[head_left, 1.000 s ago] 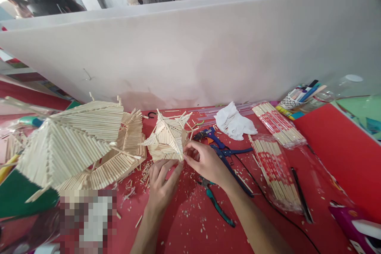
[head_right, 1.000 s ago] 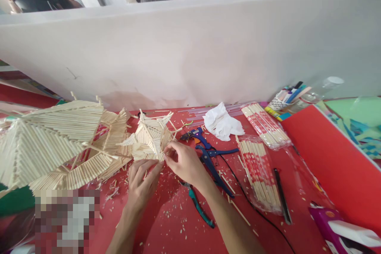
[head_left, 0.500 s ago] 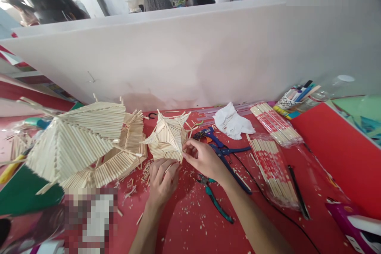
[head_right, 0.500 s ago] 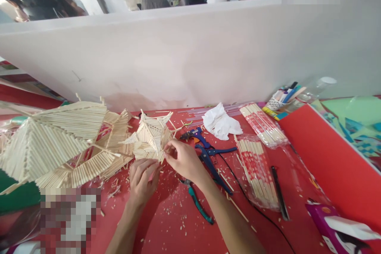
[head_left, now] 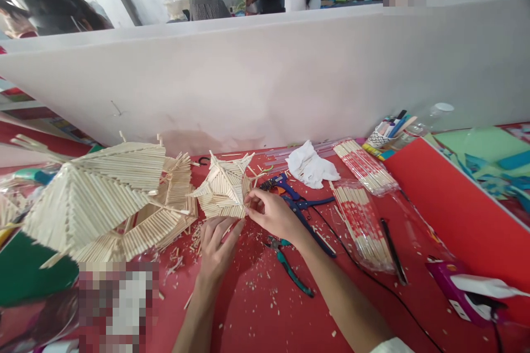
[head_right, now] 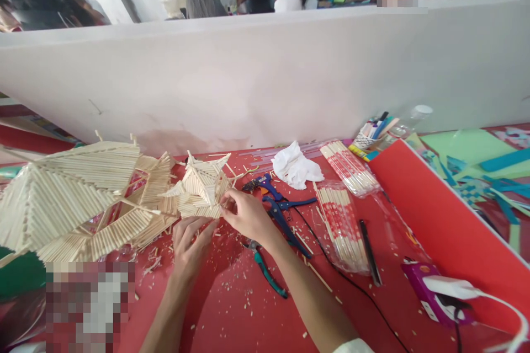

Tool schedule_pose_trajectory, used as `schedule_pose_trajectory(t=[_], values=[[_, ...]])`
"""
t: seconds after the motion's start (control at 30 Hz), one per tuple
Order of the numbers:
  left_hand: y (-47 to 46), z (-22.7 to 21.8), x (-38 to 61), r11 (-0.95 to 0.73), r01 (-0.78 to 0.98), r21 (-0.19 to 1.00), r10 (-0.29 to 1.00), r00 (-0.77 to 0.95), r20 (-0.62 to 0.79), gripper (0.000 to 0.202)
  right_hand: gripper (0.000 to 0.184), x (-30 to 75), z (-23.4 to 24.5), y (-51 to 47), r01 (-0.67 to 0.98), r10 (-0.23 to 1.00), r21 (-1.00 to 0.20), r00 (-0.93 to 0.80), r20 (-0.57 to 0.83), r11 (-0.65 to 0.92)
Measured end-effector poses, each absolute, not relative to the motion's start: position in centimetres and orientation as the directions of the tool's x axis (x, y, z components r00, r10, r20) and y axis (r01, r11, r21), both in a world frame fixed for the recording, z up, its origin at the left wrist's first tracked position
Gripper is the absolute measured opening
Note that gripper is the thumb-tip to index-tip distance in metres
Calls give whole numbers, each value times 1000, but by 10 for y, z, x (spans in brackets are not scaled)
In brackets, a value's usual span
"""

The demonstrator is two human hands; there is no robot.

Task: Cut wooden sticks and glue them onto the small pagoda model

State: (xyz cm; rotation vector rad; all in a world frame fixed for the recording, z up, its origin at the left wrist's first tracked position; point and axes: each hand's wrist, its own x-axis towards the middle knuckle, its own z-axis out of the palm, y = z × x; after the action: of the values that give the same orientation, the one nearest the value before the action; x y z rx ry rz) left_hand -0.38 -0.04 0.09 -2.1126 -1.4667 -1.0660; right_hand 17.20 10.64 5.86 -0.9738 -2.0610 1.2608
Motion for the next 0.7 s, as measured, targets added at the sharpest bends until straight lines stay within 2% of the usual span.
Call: schedule_pose_trajectory(t=[0.13, 0.2, 0.27, 0.33, 0.4, 0.47, 0.57, 0.7], values=[[0, 1, -4, -393, 911, 121, 639, 176, 749, 42, 4, 188, 60, 114, 318, 815, -898, -575, 71, 302], [0, 1, -3, -400, 908, 122, 634, 177, 753, 41, 4, 199, 60, 119, 425, 822, -832, -566, 64, 357], [0, 2, -3, -404, 906, 125, 631, 177, 755, 40, 4, 207, 59, 121, 573, 799, -703, -602, -11, 421], [0, 4, -2, -404, 905, 132, 634, 172, 754, 40, 5, 209, 56, 119, 692, 749, -520, -647, -142, 500], [0, 4, -1, -396, 907, 140, 636, 161, 755, 39, 11, 204, 52, 114, 751, 705, -327, -656, -269, 574], [-1, 4, -1, -390, 910, 143, 638, 155, 754, 38, 15, 195, 47, 108, 769, 687, -204, -635, -353, 606], [-1, 4, -1, -385, 912, 143, 639, 152, 754, 37, 19, 182, 42, 102, 769, 671, -160, -623, -402, 619], [-2, 4, -1, -391, 909, 146, 640, 154, 753, 39, 23, 179, 38, 101, 752, 658, -165, -644, -390, 638]])
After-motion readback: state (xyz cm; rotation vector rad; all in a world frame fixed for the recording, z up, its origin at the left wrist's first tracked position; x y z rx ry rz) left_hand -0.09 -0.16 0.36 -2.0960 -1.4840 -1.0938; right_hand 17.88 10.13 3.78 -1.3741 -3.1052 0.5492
